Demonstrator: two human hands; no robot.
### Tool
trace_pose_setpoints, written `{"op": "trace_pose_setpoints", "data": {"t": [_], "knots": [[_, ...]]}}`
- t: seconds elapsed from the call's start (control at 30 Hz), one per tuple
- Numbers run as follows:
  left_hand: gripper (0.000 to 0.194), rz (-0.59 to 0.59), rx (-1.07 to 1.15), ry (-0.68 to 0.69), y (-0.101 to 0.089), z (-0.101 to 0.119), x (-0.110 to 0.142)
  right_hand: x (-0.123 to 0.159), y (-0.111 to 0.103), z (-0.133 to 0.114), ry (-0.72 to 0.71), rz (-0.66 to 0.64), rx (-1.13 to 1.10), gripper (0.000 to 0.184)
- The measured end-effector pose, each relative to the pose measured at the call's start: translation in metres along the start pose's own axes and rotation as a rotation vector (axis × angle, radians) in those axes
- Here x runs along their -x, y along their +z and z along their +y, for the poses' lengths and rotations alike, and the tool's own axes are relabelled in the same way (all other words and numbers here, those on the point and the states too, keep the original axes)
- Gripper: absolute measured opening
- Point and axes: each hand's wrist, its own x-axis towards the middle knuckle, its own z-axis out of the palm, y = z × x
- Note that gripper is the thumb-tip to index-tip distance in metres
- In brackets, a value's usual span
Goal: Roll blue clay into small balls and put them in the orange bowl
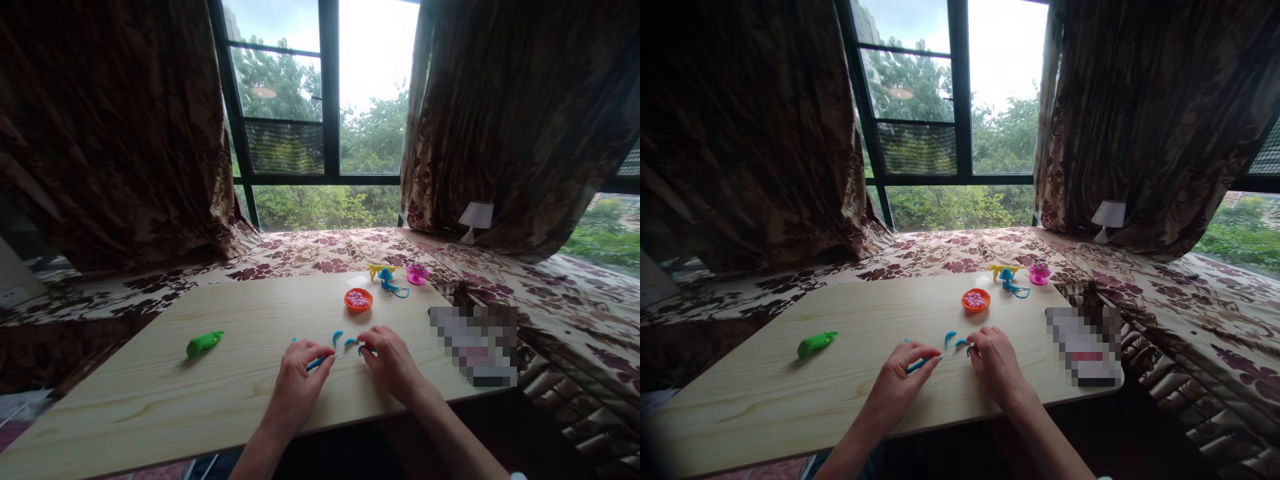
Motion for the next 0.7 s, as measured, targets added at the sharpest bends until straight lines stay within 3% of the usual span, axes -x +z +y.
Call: {"op": "trace_pose_setpoints", "data": {"t": [0.2, 0.33, 0.5, 0.7], "knots": [[0.021, 0.056, -0.018, -0.116, 0.005, 0.004, -0.001, 0.011, -0.008, -0.007, -0.061, -0.052, 0.011, 0.014], [0.022, -0.007, 0.062, -0.143, 0.001, 0.012, -0.003, 0.010, -0.014, -0.023, -0.113, -0.026, -0.071, 0.025], [0.019, -0.080, 0.197, -0.161, -0.001, 0.014, -0.003, 0.007, -0.004, -0.037, -0.160, -0.010, -0.220, 0.008], [0.019, -0.121, 0.265, -0.198, -0.006, 0.009, -0.003, 0.010, 0.003, -0.044, -0.194, -0.036, -0.181, 0.010]]}}
